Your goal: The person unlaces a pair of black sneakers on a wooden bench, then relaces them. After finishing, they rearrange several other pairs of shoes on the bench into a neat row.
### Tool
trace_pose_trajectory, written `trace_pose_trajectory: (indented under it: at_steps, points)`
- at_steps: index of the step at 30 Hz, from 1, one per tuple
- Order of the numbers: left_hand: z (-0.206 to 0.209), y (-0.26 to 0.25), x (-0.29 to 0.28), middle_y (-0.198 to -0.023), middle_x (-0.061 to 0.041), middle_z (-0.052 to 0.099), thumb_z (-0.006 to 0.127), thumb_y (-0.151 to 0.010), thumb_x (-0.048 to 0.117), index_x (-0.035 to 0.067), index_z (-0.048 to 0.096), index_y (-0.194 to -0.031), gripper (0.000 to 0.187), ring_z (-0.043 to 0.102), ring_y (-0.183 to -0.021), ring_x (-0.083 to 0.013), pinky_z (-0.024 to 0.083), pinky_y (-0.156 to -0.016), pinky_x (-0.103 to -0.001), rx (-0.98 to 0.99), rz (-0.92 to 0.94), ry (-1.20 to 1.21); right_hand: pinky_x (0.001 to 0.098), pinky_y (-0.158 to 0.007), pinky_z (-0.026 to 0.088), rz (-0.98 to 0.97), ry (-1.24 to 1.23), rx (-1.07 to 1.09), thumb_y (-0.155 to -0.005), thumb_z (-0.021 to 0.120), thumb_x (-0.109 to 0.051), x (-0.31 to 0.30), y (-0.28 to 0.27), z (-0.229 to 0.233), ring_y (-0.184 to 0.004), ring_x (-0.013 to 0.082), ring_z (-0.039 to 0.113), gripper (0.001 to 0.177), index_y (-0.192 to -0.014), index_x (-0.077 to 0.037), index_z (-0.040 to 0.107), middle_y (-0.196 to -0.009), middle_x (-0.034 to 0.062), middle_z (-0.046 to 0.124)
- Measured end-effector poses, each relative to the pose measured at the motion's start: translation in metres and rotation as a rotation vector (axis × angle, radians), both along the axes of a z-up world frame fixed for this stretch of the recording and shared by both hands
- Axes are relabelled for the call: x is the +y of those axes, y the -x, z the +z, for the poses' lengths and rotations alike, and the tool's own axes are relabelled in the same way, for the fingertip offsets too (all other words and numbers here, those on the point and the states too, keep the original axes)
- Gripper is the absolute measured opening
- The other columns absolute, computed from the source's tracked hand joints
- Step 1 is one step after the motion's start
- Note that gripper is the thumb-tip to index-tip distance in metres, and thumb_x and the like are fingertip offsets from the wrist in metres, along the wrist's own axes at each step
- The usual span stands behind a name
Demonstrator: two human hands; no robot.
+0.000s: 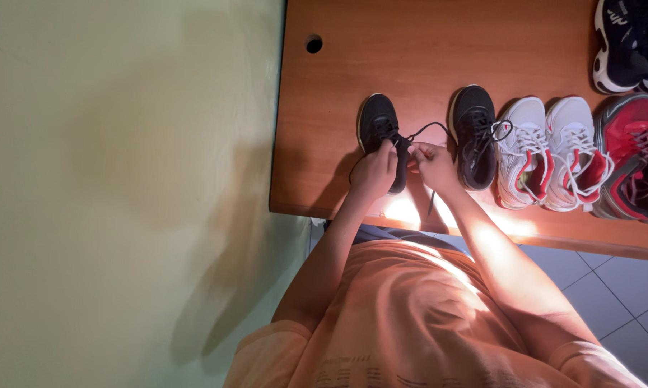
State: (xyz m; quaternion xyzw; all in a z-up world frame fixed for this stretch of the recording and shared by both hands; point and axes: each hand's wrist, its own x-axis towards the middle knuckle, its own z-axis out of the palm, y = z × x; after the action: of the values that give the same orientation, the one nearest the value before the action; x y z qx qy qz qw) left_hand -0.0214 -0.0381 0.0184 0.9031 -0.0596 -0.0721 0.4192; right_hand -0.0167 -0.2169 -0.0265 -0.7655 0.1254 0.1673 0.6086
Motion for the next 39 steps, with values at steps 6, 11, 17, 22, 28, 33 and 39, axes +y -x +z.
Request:
trace_pose_trajectory:
  at_steps: [6, 11, 17, 22, 28, 33, 39]
  points:
    - [0.0, -0.003, -0.004, -0.078, -0.016, 0.073, 0.053, -0.1, 0.023, 0.009, 0.065, -0.098, 0.019, 0.072, -0.07, -0.0369, 0.056, -0.06, -0.05, -0.121, -0.116, -0.277, 0.0277, -0.073, 0.058, 0.034, 0.001, -0.011, -0.106, 0.056, -0.016, 0.002, 0.004, 0.006, -0.08, 0.0115, 0.071, 0.024, -0.114, -0.003, 0.074, -0.089, 0.0037, 0.074]
    - [-0.006, -0.007, -0.013, -0.076, -0.014, 0.073, 0.056, -0.097, 0.023, 0.01, 0.069, -0.099, 0.019, 0.073, -0.067, -0.0332, 0.057, -0.058, -0.045, -0.148, -0.113, -0.379, 0.0281, -0.073, 0.058, 0.039, 0.058, -0.025, -0.106, 0.057, -0.016, 0.002, 0.004, 0.009, -0.08, 0.0122, 0.072, 0.023, -0.113, -0.002, 0.074, -0.088, 0.0054, 0.074]
    - [-0.011, -0.01, -0.015, -0.075, -0.015, 0.073, 0.057, -0.096, 0.023, 0.009, 0.069, -0.099, 0.019, 0.074, -0.066, -0.0331, 0.057, -0.056, -0.045, -0.144, -0.128, -0.421, 0.0284, -0.074, 0.058, 0.047, 0.042, -0.052, -0.106, 0.058, -0.017, 0.003, 0.004, 0.011, -0.081, 0.0118, 0.071, 0.023, -0.114, -0.002, 0.073, -0.088, 0.0055, 0.074]
    - [-0.015, -0.013, -0.016, -0.073, -0.015, 0.073, 0.056, -0.097, 0.025, 0.01, 0.069, -0.098, 0.02, 0.073, -0.067, -0.0332, 0.058, -0.058, -0.045, -0.114, -0.139, -0.45, 0.0287, -0.074, 0.057, 0.063, 0.103, -0.068, -0.106, 0.057, -0.017, 0.004, 0.004, 0.018, -0.079, 0.0127, 0.071, 0.024, -0.117, -0.003, 0.073, -0.086, 0.0069, 0.075]
    - [-0.02, -0.017, -0.015, -0.072, -0.014, 0.072, 0.056, -0.095, 0.026, 0.011, 0.069, -0.095, 0.02, 0.073, -0.067, -0.0326, 0.058, -0.058, -0.045, -0.107, -0.178, -0.455, 0.0274, -0.072, 0.056, 0.056, 0.119, -0.08, -0.104, 0.06, -0.016, 0.006, 0.006, 0.026, -0.078, 0.0119, 0.072, 0.024, -0.12, -0.004, 0.074, -0.088, 0.0082, 0.076]
    - [-0.019, -0.021, -0.015, -0.07, -0.014, 0.072, 0.057, -0.096, 0.027, 0.01, 0.069, -0.096, 0.02, 0.074, -0.066, -0.032, 0.057, -0.058, -0.045, -0.108, -0.164, -0.441, 0.027, -0.074, 0.056, 0.04, 0.083, -0.162, -0.099, 0.066, -0.014, 0.007, 0.004, 0.032, -0.078, 0.0125, 0.07, 0.028, -0.124, -0.005, 0.073, -0.095, 0.0081, 0.077]
    - [-0.016, -0.019, -0.016, -0.07, -0.015, 0.072, 0.058, -0.098, 0.032, 0.009, 0.068, -0.097, 0.025, 0.073, -0.064, -0.0327, 0.057, -0.054, -0.044, -0.077, -0.152, -0.434, 0.0324, -0.079, 0.055, 0.156, 0.246, -0.386, -0.097, 0.072, -0.014, 0.001, 0.003, 0.035, -0.086, 0.0191, 0.07, 0.026, -0.121, -0.004, 0.074, -0.102, 0.0132, 0.075]
